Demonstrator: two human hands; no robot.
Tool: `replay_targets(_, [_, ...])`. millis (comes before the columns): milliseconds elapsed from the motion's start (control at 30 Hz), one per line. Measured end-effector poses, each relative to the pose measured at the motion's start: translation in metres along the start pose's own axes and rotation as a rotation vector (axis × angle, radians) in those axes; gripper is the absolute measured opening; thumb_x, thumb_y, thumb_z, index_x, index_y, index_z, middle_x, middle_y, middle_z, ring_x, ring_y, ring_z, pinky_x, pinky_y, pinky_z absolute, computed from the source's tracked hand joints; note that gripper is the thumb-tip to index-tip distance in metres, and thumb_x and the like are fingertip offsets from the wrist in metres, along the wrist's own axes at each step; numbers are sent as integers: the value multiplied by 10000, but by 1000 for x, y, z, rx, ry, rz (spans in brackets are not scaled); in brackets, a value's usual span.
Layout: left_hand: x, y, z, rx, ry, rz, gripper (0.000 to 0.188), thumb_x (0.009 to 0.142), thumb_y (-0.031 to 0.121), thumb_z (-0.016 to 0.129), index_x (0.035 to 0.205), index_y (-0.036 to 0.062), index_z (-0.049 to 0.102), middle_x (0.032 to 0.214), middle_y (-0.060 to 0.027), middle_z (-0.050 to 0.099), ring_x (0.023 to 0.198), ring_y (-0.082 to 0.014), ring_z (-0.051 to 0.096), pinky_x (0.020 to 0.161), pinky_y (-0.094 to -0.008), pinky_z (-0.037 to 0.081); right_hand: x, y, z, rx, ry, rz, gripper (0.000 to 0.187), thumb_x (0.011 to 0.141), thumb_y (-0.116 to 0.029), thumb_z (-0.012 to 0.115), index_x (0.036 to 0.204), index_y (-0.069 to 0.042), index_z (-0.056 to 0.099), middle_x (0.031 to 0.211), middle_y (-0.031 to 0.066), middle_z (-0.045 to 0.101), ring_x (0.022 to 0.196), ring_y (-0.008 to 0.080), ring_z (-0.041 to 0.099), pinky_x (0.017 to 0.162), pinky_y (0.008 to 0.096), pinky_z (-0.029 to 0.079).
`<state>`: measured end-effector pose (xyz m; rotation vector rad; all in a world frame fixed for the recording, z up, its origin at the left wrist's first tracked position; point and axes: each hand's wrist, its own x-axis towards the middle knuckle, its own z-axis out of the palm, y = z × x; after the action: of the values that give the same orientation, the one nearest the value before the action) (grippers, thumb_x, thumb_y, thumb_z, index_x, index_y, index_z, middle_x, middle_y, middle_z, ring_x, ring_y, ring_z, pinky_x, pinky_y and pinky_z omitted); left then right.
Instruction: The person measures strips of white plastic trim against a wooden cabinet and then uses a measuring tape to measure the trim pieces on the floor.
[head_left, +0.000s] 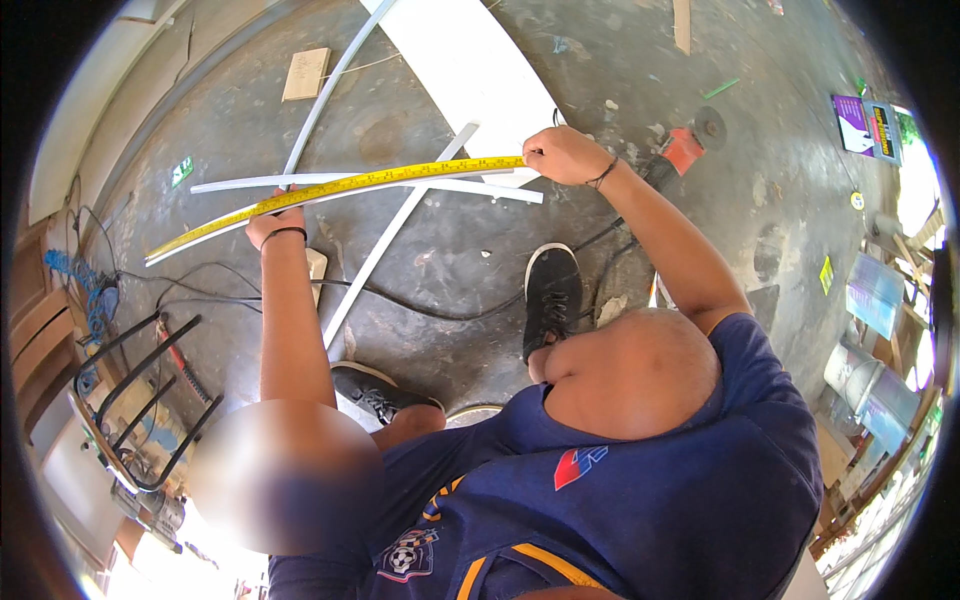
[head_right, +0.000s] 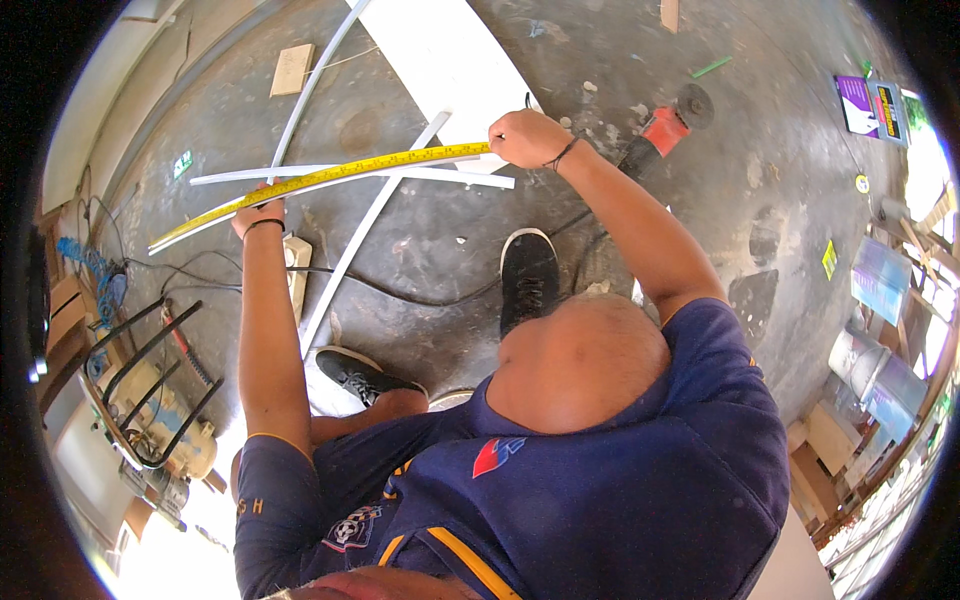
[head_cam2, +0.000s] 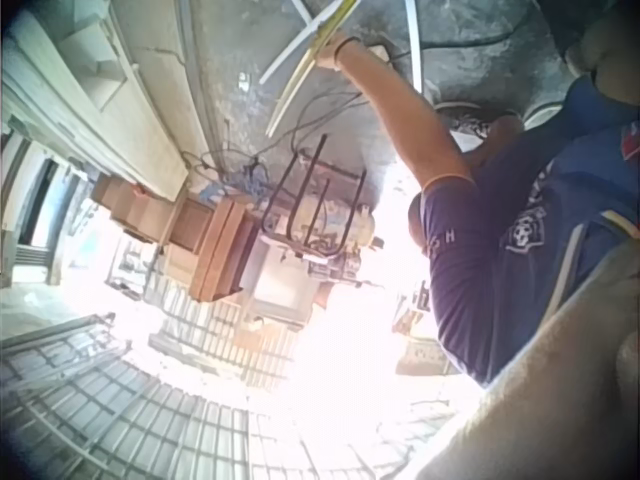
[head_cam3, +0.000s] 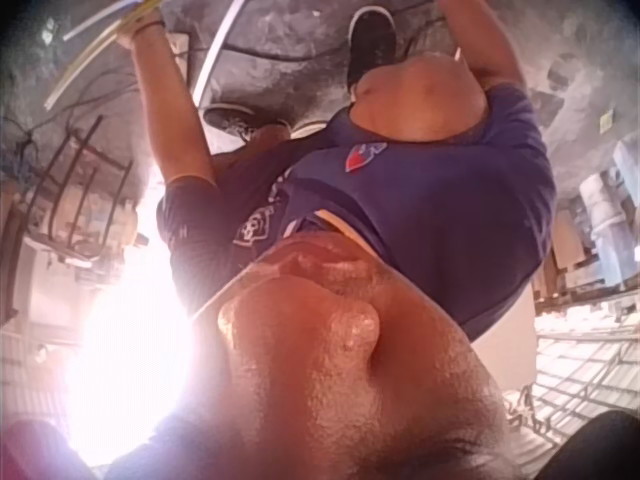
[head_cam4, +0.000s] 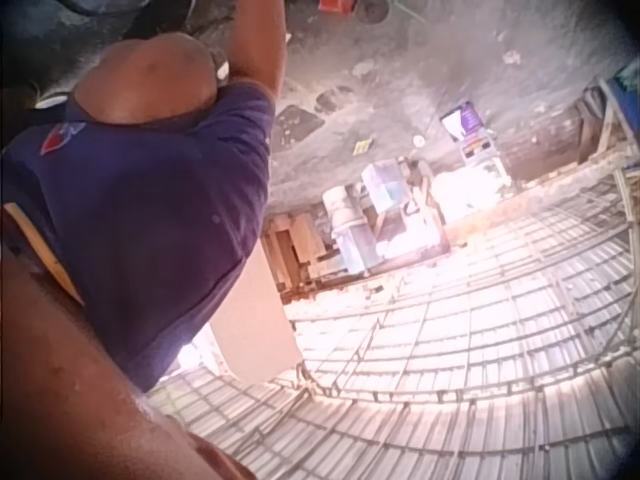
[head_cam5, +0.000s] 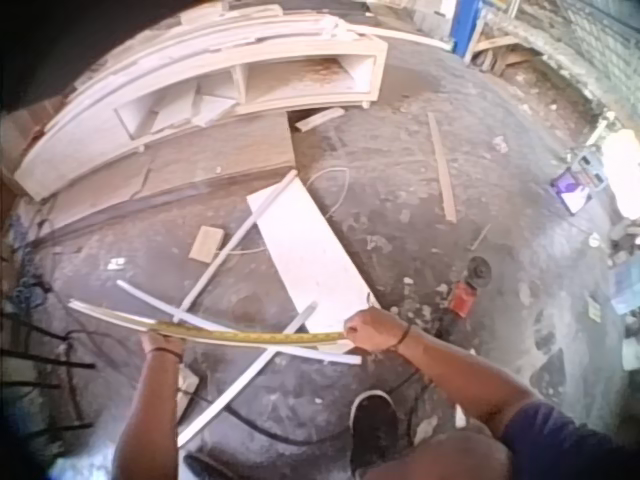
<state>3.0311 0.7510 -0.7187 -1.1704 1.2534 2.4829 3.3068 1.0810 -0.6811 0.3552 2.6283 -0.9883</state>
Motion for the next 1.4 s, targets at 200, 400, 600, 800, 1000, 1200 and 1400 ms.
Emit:
replay_targets(200, [-2, -16, -11, 45, -102, -3, 456, 913, 314, 326, 1275, 45, 394, 1297, -111, 430, 1179, -310, 406, 1004, -529, 302, 4, 11, 6, 16, 19, -89, 227, 783, -199, 504, 709, 8, 563, 706, 226, 543, 693, 393, 542, 612, 444, 421])
replay_targets(400, [-5, -57, -22, 117, 31, -141, 213, 892, 193, 338, 1039, 72, 432, 866, -111, 555, 802, -250, 568, 679, -490, 475, -11, 12, -5, 47, 42, 8, 214, 804, -179, 499, 763, 17, 575, 705, 231, 536, 675, 391, 532, 603, 410, 416])
replay_targets(600, [-23, -70, -19, 238, 32, -172, 224, 925, 168, 359, 1112, 64, 424, 1036, -128, 554, 833, -226, 545, 728, -468, 491, -14, 15, -7, 54, 29, 146, 234, 798, -207, 511, 822, 5, 608, 711, 214, 559, 686, 366, 555, 624, 381, 433])
replay_targets(800, [-18, -62, -12, 223, 75, -140, 221, 916, 160, 424, 1112, 59, 427, 955, -109, 530, 788, -234, 551, 684, -470, 507, -15, 17, -11, 103, 22, 209, 247, 802, -219, 511, 850, -2, 620, 701, 192, 573, 664, 318, 571, 628, 363, 438])
replay_targets(1000, [-2, -55, -18, 309, 10, -114, 230, 908, 154, 454, 1100, 29, 437, 915, -105, 502, 789, -254, 548, 704, -496, 521, -13, 24, -10, 97, 18, 189, 239, 804, -210, 514, 850, 1, 618, 702, 190, 576, 665, 314, 572, 627, 365, 437])
replay_targets(1200, [8, -58, -25, 321, 18, -153, 206, 883, 127, 437, 1078, 63, 458, 926, -95, 540, 820, -243, 569, 630, -445, 543, -12, 22, -11, 105, 15, 192, 237, 806, -207, 516, 857, 2, 617, 720, 193, 580, 680, 325, 572, 632, 365, 437])
replay_targets(1400, [8, -59, -23, 293, 37, -136, 181, 904, 124, 451, 1056, 27, 453, 872, -102, 502, 771, -234, 537, 699, -505, 535, -12, 22, -12, 103, 21, 207, 239, 808, -210, 518, 862, -1, 622, 731, 196, 585, 692, 325, 577, 638, 363, 439])
